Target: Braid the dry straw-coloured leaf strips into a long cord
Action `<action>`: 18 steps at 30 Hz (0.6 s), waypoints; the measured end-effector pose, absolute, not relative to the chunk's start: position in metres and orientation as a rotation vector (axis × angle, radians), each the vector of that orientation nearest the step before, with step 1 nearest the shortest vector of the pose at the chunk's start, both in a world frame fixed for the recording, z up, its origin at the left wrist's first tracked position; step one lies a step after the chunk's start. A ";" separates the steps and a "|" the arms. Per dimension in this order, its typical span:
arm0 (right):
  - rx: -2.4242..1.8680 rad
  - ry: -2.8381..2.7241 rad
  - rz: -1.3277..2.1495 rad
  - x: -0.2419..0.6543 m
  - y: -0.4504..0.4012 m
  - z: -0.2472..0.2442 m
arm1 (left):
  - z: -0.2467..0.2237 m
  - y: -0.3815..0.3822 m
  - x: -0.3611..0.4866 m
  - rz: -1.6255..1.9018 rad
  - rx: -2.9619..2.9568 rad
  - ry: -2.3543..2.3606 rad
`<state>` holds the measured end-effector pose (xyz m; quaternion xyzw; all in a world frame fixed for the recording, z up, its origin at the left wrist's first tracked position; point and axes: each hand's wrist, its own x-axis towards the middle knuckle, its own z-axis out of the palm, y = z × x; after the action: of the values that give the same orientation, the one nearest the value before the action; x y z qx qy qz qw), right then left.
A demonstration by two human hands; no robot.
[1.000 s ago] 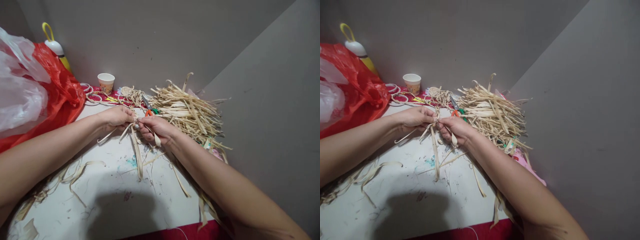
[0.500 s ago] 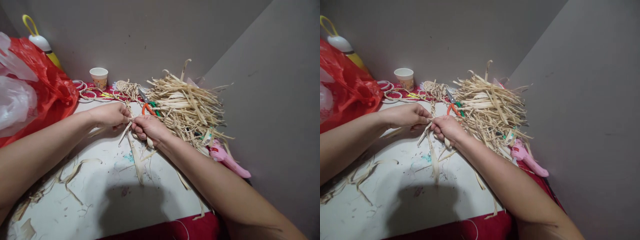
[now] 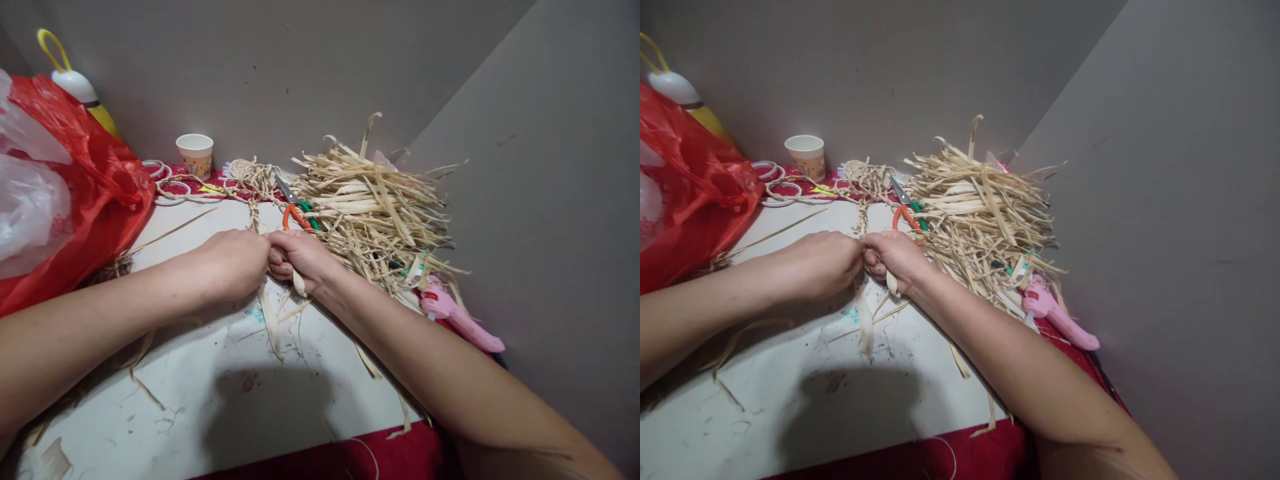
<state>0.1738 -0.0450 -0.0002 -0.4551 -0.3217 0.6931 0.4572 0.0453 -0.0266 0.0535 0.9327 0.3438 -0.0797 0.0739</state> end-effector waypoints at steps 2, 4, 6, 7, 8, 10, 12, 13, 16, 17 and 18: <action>-1.098 -0.814 1.734 0.174 -0.046 -0.002 | 0.049 -0.029 0.048 -0.291 2.820 1.030; -1.093 -0.830 1.746 0.175 -0.047 -0.003 | 0.047 -0.032 0.050 -0.315 2.807 1.058; -1.091 -0.840 1.737 0.175 -0.047 -0.004 | 0.050 -0.035 0.050 -0.332 2.785 1.076; -1.090 -0.834 1.734 0.175 -0.047 -0.004 | 0.053 -0.036 0.049 -0.336 2.768 1.051; -1.093 -0.816 1.736 0.175 -0.047 -0.003 | 0.058 -0.037 0.047 -0.342 2.735 0.997; -1.104 -0.758 1.755 0.176 -0.046 -0.002 | 0.071 -0.033 0.041 -0.338 2.595 0.832; -1.102 -0.707 1.775 0.178 -0.045 0.000 | 0.082 -0.021 0.033 -0.302 2.334 0.762; -1.097 -0.696 1.788 0.178 -0.045 0.001 | 0.085 -0.013 0.030 -0.225 2.228 0.827; -1.083 -0.674 1.830 0.180 -0.044 0.005 | 0.079 0.015 0.025 0.213 2.030 1.094; -1.079 -0.664 1.842 0.180 -0.044 0.005 | 0.073 0.022 0.025 0.360 1.949 1.141; -1.069 -0.655 1.849 0.181 -0.044 0.006 | 0.065 0.028 0.027 0.430 1.848 1.137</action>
<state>0.1808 -0.0438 0.0059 -0.4302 -0.2637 0.7438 0.4383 0.0266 0.0275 0.0648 0.7467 0.4595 0.1740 0.4484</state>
